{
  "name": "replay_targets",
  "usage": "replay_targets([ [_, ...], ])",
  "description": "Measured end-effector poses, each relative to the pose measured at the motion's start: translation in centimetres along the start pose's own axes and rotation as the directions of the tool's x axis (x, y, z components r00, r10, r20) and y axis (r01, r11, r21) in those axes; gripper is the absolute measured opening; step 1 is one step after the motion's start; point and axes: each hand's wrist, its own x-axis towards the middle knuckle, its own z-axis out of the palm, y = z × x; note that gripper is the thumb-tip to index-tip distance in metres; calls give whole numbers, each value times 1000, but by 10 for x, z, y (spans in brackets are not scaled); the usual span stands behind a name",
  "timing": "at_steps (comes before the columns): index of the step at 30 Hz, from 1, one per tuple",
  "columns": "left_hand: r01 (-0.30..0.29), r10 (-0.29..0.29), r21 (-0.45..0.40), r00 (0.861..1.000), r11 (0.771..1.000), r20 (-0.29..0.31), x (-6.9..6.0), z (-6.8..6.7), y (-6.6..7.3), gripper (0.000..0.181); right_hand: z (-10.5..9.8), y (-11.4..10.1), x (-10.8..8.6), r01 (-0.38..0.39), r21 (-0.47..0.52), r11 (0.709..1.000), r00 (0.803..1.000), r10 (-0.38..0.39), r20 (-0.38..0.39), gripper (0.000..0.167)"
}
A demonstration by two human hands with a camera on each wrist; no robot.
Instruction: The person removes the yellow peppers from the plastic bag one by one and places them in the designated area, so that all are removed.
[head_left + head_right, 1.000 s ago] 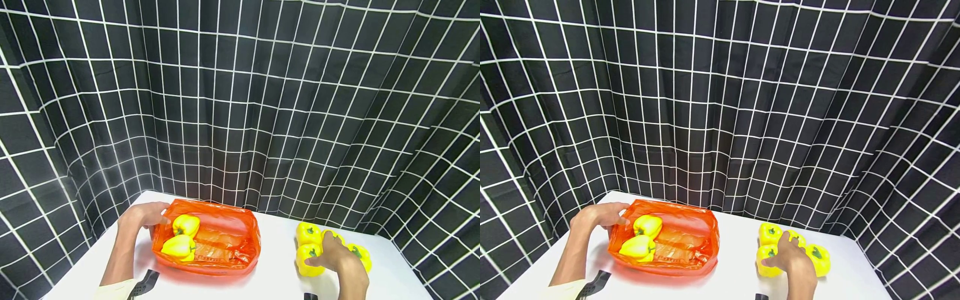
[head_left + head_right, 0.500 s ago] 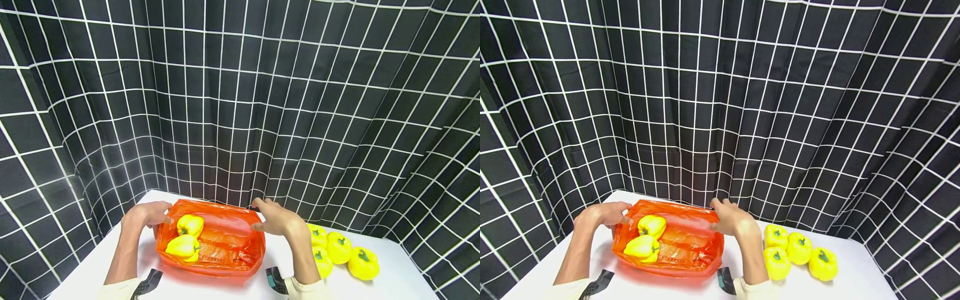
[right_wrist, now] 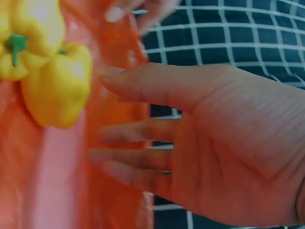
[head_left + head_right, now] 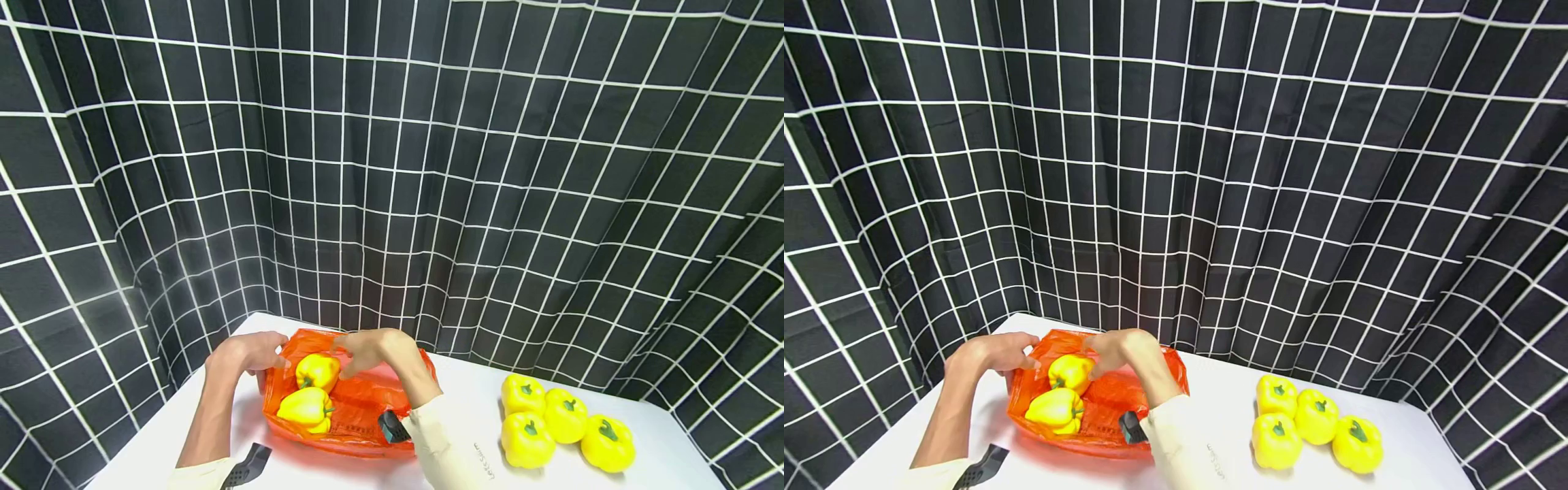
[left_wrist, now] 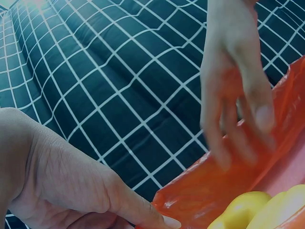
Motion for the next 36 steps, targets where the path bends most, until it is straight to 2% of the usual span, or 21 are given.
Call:
replay_targets([
  [2,2,-2,-7,1000,1000,4,0,0,0,40,4,-5,12,37,-20,999,999,-37,14,56],
  [6,4,-4,-25,1000,1000,7,-1,1,-2,45,14,-14,31,49,-74,996,999,-48,13,54],
  [8,-2,2,-31,1000,1000,8,0,2,-1,46,21,-16,35,20,-88,996,1000,-19,9,51],
  [11,-16,16,-28,1000,999,13,1,3,0,43,28,-16,39,-23,-126,992,1000,22,-12,55],
  [15,-38,38,-23,999,999,16,3,2,1,38,34,-16,43,-65,-207,976,997,55,-54,76],
  [18,-37,38,-27,999,999,17,2,1,1,39,37,-17,46,-78,-243,967,996,63,-70,82],
  [22,-23,23,-25,1000,999,13,2,2,1,41,42,-18,49,-73,-264,962,995,53,-81,78],
  [29,-21,22,-29,1000,999,7,0,3,0,40,42,-19,49,-44,-404,913,988,-20,-153,60],
  [36,-27,27,-31,1000,999,3,0,3,0,38,32,-21,36,-66,-366,928,985,2,-174,61],
])
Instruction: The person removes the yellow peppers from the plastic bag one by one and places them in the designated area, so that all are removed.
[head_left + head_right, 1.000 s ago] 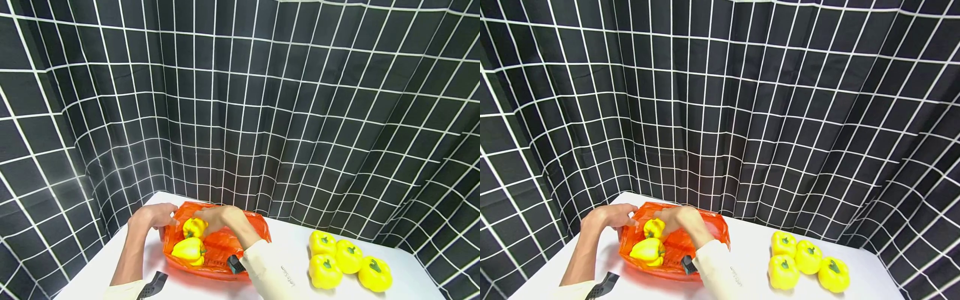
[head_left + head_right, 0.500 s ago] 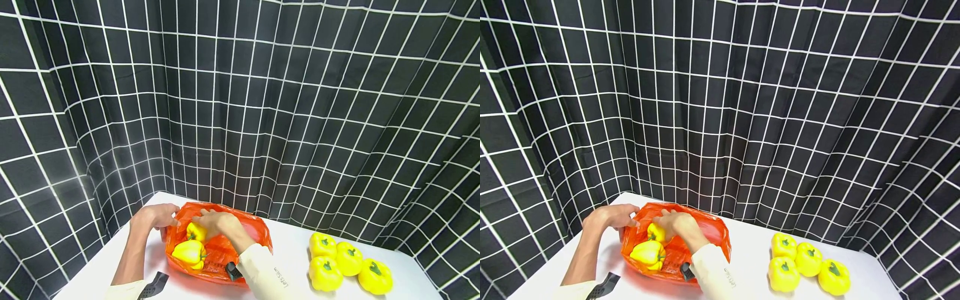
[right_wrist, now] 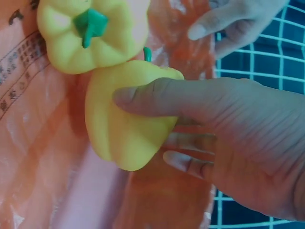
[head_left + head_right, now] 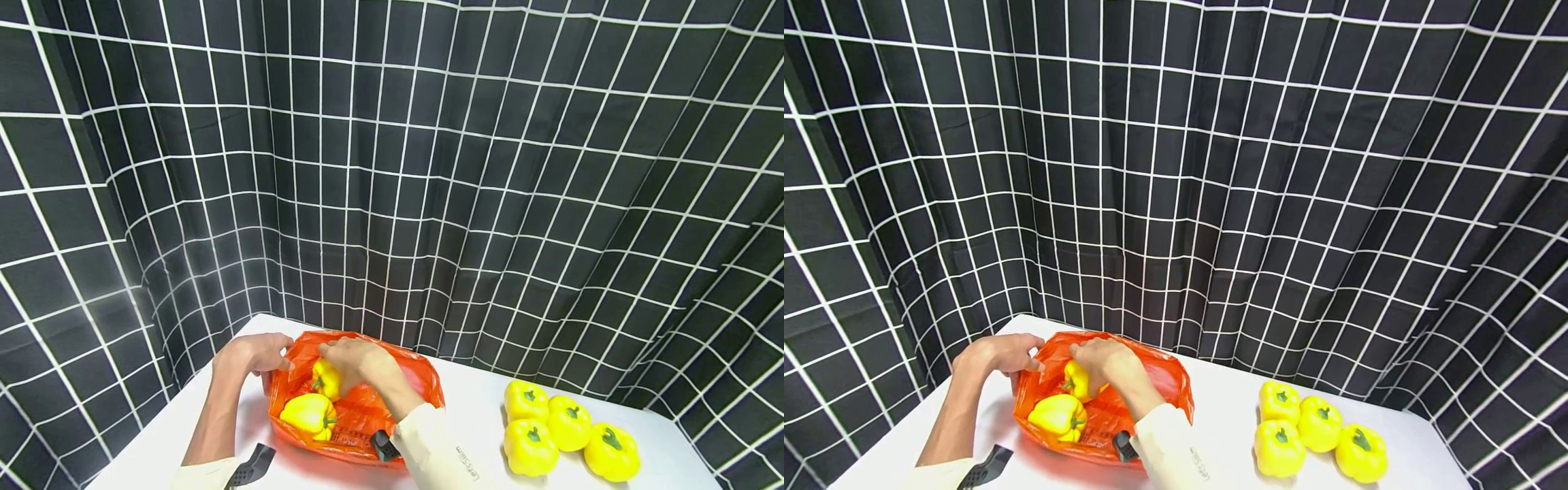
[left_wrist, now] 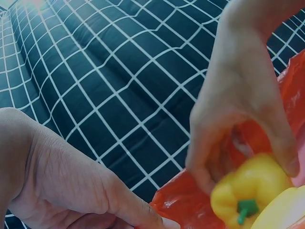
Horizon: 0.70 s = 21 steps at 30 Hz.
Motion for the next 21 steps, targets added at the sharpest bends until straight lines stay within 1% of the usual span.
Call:
replay_targets([
  [3,8,-8,6,1000,1000,1,1,0,1,40,-6,2,-8,-12,22,1000,999,12,-30,66],
  [5,13,-13,6,1000,1000,3,0,0,2,42,-10,4,-16,-24,60,998,998,27,-57,67],
  [7,13,-13,10,1000,1000,2,0,0,2,44,-13,7,-25,-18,110,994,996,28,-89,71],
  [9,9,-9,16,1000,1000,5,0,-1,2,45,-17,11,-37,9,200,980,993,16,-120,70],
  [10,2,-3,19,1000,1000,7,0,0,2,45,-20,14,-44,35,256,966,990,1,-140,71],
  [12,-6,6,29,1000,1000,9,1,0,2,45,-24,21,-60,108,367,924,980,-38,-194,71],
  [14,-17,17,35,1000,999,14,1,0,2,42,-27,27,-77,183,468,865,965,-66,-256,71],
  [16,-26,25,38,1000,999,16,1,0,2,39,-28,35,-97,248,516,820,942,-80,-327,72],
  [18,-32,32,38,999,999,17,0,0,2,35,-28,43,-117,287,531,797,917,-70,-392,72],
  [19,-36,35,37,999,999,17,0,0,2,34,-27,48,-127,298,534,792,907,-59,-418,72],
  [21,-36,35,34,999,999,16,-1,-1,1,36,-25,57,-151,295,564,771,893,-13,-449,72],
])
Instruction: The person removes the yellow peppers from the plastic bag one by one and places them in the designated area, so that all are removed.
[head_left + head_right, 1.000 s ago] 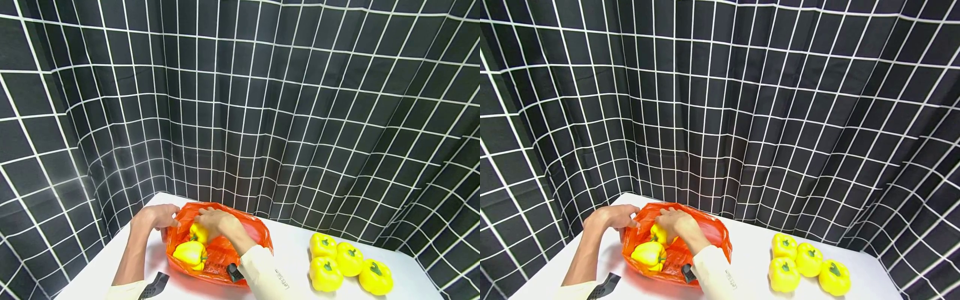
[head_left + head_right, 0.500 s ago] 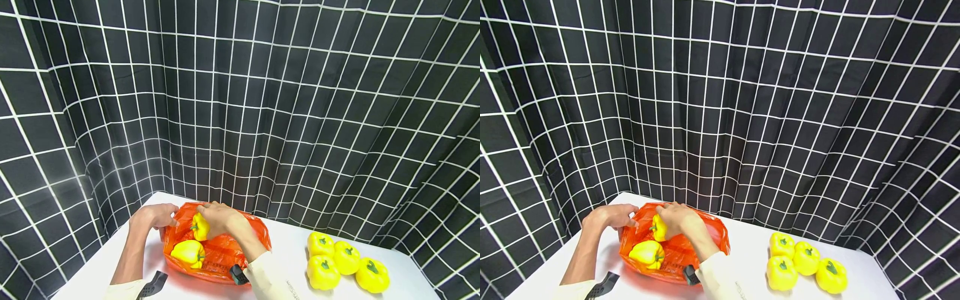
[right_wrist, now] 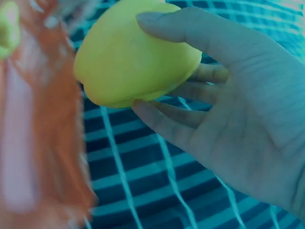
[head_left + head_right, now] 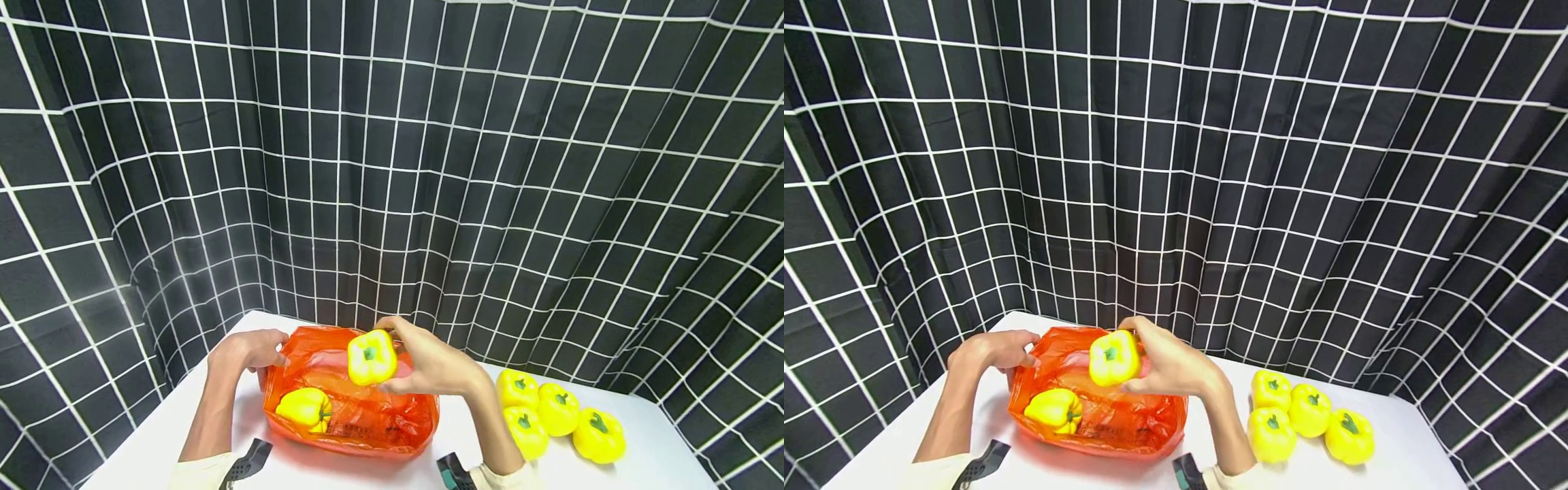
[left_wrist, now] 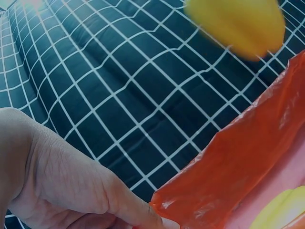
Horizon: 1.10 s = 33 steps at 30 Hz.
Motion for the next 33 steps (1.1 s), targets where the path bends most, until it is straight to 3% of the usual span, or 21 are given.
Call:
replay_targets([
  [4,3,-3,-4,1000,1000,2,1,1,1,39,-24,9,-57,-103,60,993,985,110,-134,73],
  [7,5,-5,2,1000,1000,6,1,3,0,39,-41,16,-103,-257,112,960,945,274,-180,73],
  [9,2,-2,4,1000,1000,10,1,3,0,39,-50,20,-134,-365,120,923,906,382,-181,74],
  [12,-3,3,6,1000,1000,18,1,3,0,39,-59,28,-176,-552,139,822,811,568,-139,82],
  [14,-9,9,8,1000,1000,17,2,2,1,38,-63,39,-200,-642,104,759,747,651,-139,89],
  [16,-5,5,13,1000,1000,17,2,2,3,38,-64,51,-219,-733,81,676,665,736,-129,92],
  [20,2,-2,21,1000,1000,15,2,2,2,40,-61,75,-246,-817,52,575,569,817,-92,90],
  [24,-2,2,18,1000,1000,13,2,2,-1,38,-53,94,-257,-881,67,469,468,883,-25,89],
  [27,-11,11,11,1000,1000,10,2,3,0,34,-49,104,-259,-896,56,441,441,897,-11,87],
  [31,-19,19,7,1000,1000,10,5,3,1,32,-43,112,-258,-901,25,434,434,901,0,82],
  [33,-24,24,2,1000,1000,17,6,3,2,32,-40,115,-257,-914,20,406,406,914,10,83],
])
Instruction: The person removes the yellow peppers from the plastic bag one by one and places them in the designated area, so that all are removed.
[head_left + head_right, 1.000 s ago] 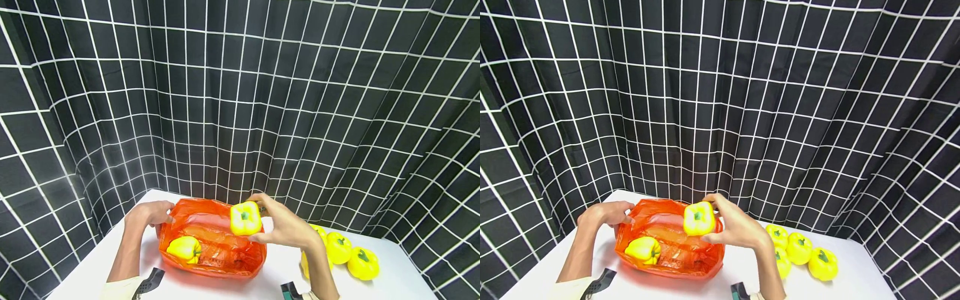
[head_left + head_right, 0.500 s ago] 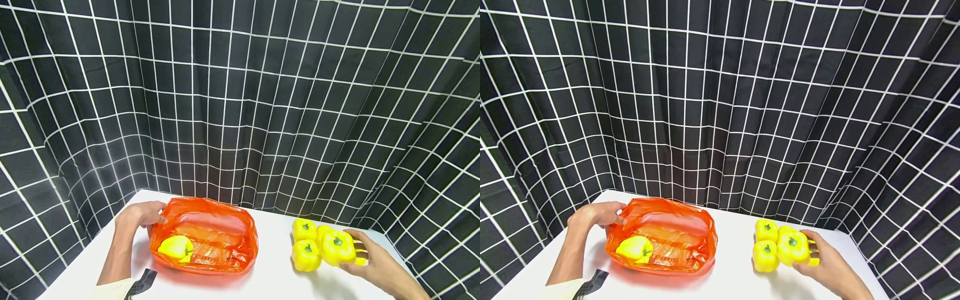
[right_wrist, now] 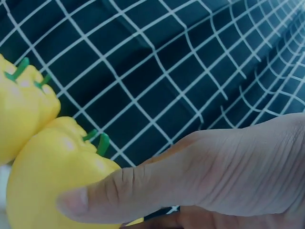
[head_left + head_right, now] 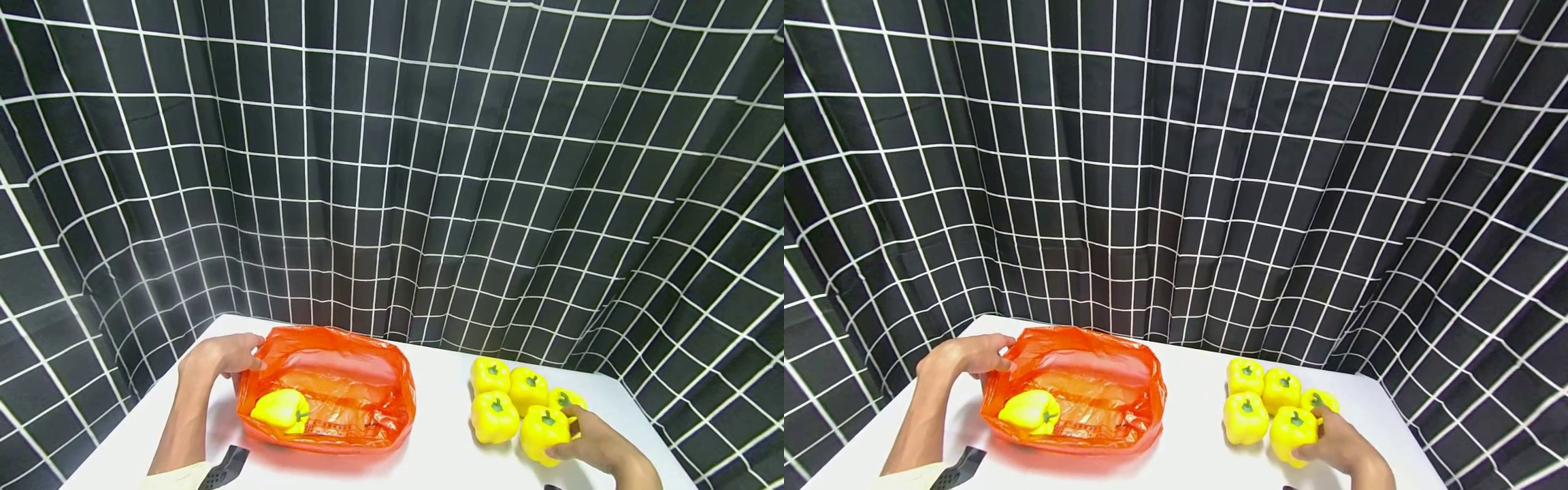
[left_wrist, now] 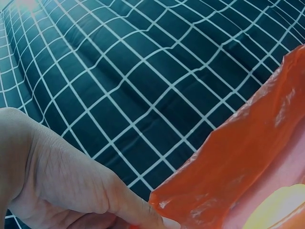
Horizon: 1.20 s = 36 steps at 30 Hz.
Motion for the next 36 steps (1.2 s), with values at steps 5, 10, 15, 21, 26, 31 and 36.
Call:
replay_targets([
  [5,9,-9,-15,1000,1000,10,1,1,-1,35,7,2,7,-15,25,1000,1000,15,0,85],
  [10,18,-18,-4,1000,1000,9,1,0,0,41,11,6,9,27,4,1000,999,-27,-26,82],
  [15,18,-18,16,1000,1000,2,0,-3,1,44,11,3,9,2,1,1000,1000,-2,-14,84],
  [21,19,-19,11,1000,1000,4,0,-5,-1,43,12,3,13,-53,46,997,999,54,-2,90],
  [26,24,-24,21,1000,999,-9,-1,-3,-2,44,11,4,12,-48,25,999,999,48,-16,98],
  [31,10,-10,7,1000,1000,-4,0,-4,-2,42,6,0,6,-82,24,996,997,82,0,101],
  [36,3,-3,-10,1000,1000,5,0,-2,-2,37,-4,-10,-6,-120,-6,993,993,120,3,98],
])
